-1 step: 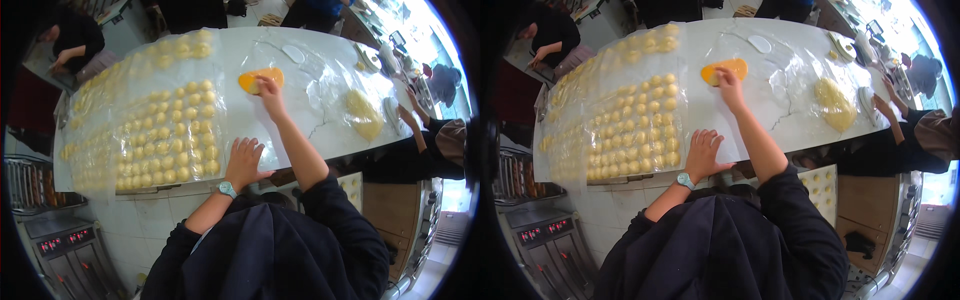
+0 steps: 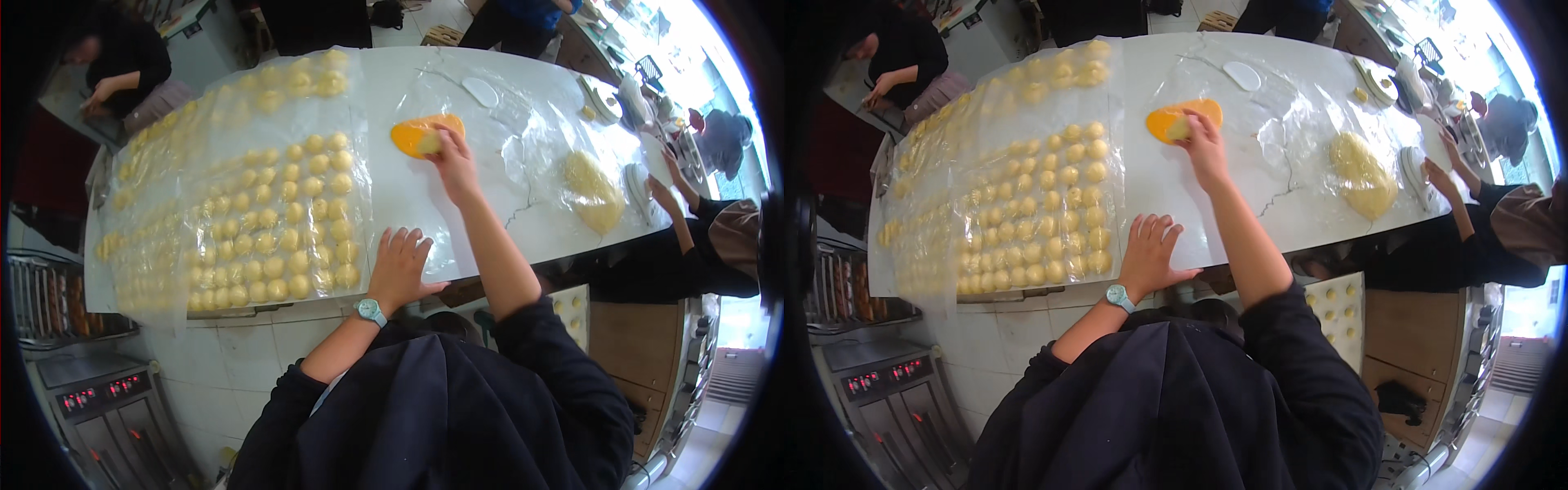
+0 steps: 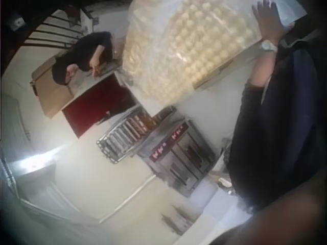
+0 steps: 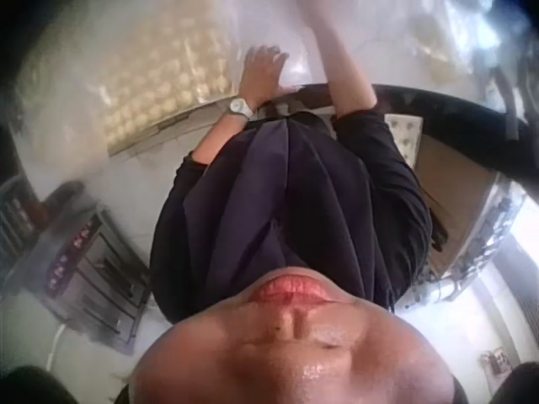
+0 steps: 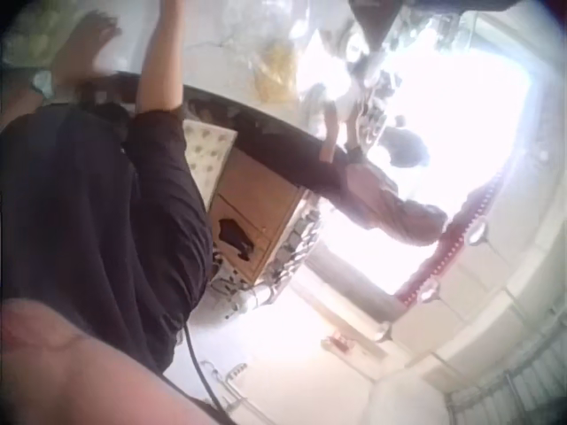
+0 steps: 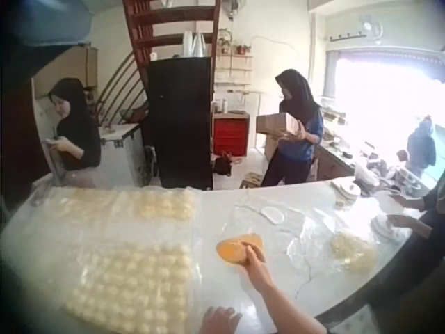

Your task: The person shapes dough pieces into balls by hand on the counter, places them onto a baking tray, and adjusts the plastic film over rows of dough balls on the table.

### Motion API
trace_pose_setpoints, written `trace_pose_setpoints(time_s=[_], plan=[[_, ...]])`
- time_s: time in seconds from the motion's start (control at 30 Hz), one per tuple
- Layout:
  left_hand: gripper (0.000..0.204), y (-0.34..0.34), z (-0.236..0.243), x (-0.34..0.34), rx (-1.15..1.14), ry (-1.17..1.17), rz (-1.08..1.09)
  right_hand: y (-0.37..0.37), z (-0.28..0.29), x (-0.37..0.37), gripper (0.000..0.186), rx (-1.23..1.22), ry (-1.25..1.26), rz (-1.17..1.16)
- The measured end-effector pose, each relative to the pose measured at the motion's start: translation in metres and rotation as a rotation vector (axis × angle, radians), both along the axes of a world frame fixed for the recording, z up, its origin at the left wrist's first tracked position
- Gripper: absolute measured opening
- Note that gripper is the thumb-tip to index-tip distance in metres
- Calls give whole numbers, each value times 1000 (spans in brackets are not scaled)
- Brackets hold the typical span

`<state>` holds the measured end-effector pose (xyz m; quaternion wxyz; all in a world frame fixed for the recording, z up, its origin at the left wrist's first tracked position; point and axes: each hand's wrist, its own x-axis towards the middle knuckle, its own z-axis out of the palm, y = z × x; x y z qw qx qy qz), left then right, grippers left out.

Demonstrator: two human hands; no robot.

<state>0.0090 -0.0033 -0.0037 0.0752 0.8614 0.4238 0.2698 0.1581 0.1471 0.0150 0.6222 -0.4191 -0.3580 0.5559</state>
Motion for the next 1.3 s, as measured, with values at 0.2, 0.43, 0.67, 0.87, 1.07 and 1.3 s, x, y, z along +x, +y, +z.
trace_pose_setpoints(time_s=[0.2,0.43,0.67,0.87,1.07,1.3], plan=[[76,0,-1,-1,-39,-16,-17,-134,-19,65,20,248,-1156,149],[82,6,0,3,-44,-15,-21,-65,-10,53,17,375,-1503,-177],[85,2,-9,-4,-96,-12,11,-111,-29,53,13,318,-959,57],[87,4,-1,8,-86,-5,-18,-35,-18,38,10,376,-1317,-200],[87,4,-6,-3,-78,-4,9,-101,-30,68,19,172,-888,80],[85,4,-1,4,-61,-5,-4,-52,-23,31,15,259,-1180,-47]])
